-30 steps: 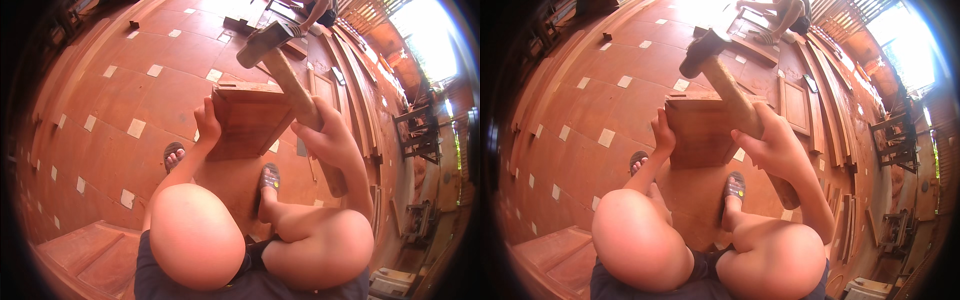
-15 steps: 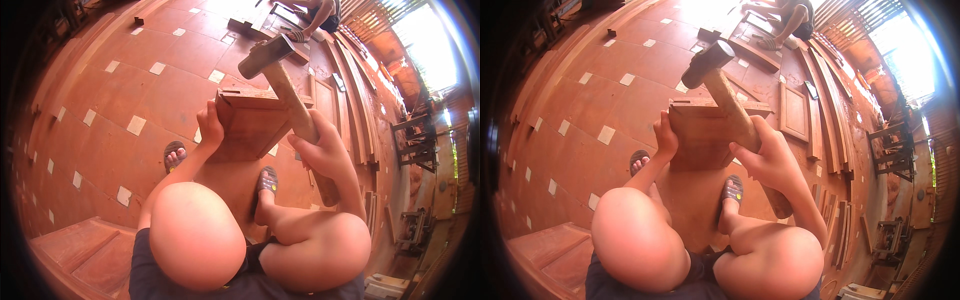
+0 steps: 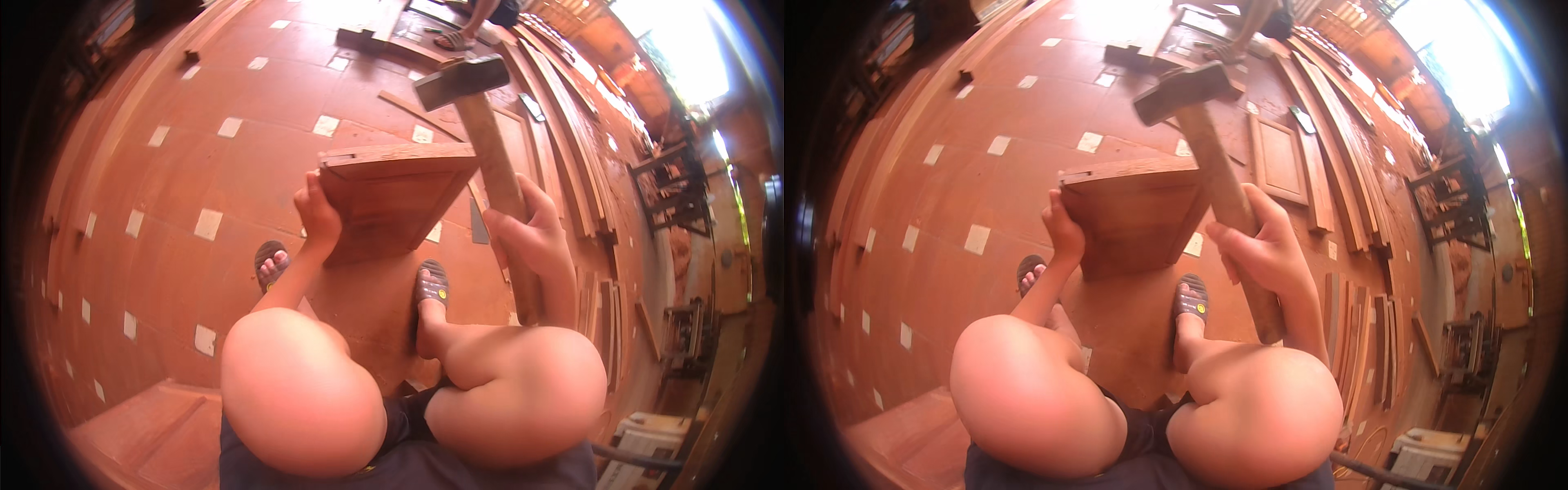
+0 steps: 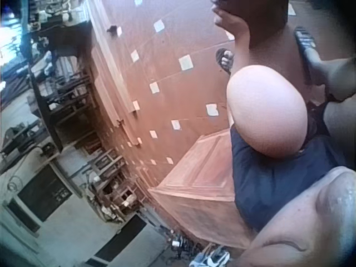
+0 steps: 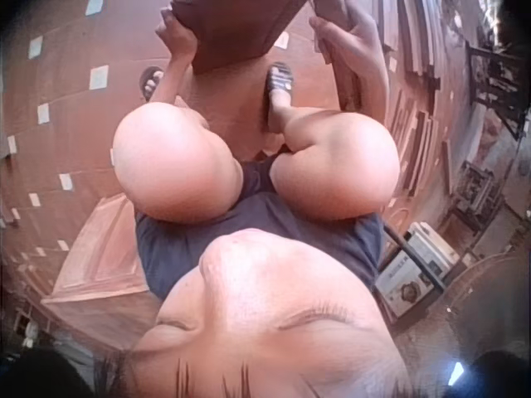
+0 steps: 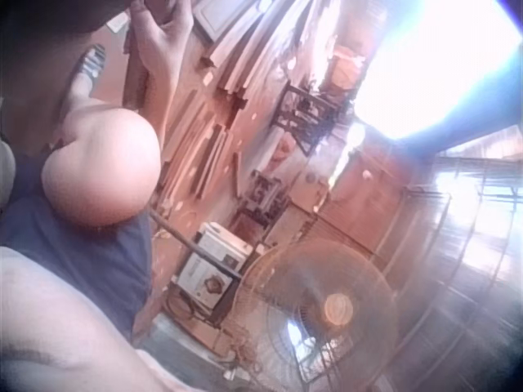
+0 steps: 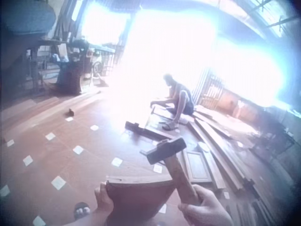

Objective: The person assembles a wooden frame by hand, fitting four mitered pieces together and inserting a rectangular wooden panel into the center. They use a hammer to tap the joints and panel into place, then inspect the assembled unit.

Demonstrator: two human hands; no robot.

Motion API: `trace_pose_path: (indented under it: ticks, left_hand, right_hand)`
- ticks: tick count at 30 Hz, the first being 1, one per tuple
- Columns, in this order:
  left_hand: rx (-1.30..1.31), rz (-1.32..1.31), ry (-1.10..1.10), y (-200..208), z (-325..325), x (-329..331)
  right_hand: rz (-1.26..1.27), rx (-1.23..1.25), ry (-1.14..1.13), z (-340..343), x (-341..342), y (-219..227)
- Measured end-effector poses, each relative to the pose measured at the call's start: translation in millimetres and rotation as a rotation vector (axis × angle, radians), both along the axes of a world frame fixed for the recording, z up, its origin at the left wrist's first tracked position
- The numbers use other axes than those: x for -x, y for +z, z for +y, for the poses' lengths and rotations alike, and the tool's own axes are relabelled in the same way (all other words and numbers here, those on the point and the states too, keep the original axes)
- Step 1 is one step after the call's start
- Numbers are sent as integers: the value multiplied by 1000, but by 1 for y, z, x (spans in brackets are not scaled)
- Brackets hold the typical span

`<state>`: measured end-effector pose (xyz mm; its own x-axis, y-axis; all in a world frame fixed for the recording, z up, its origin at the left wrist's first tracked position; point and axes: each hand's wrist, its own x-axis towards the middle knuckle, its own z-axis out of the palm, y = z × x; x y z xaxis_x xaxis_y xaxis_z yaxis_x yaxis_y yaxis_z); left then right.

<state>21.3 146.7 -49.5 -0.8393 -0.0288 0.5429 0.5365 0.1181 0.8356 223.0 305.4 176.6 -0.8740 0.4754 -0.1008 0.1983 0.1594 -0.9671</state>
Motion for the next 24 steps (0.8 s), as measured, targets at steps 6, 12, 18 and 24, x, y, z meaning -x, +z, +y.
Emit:
trace_pose_path:
  ticks: [6,12,18,24]
  left_hand:
    - [-60,-157,-171,-33,-3,7]
    - [-54,-33,-10,-15,20,-12]
    - [255,460,259,-35,-8,7]
    - [308,526,403,-44,-2,7]
  right_hand:
    - [124,117,-334,60,-62,-58]
    - [113,325,-454,83,-98,-98]
    - [3,430,-147,59,-57,-100]
    - [88,425,-284,79,-74,-111]
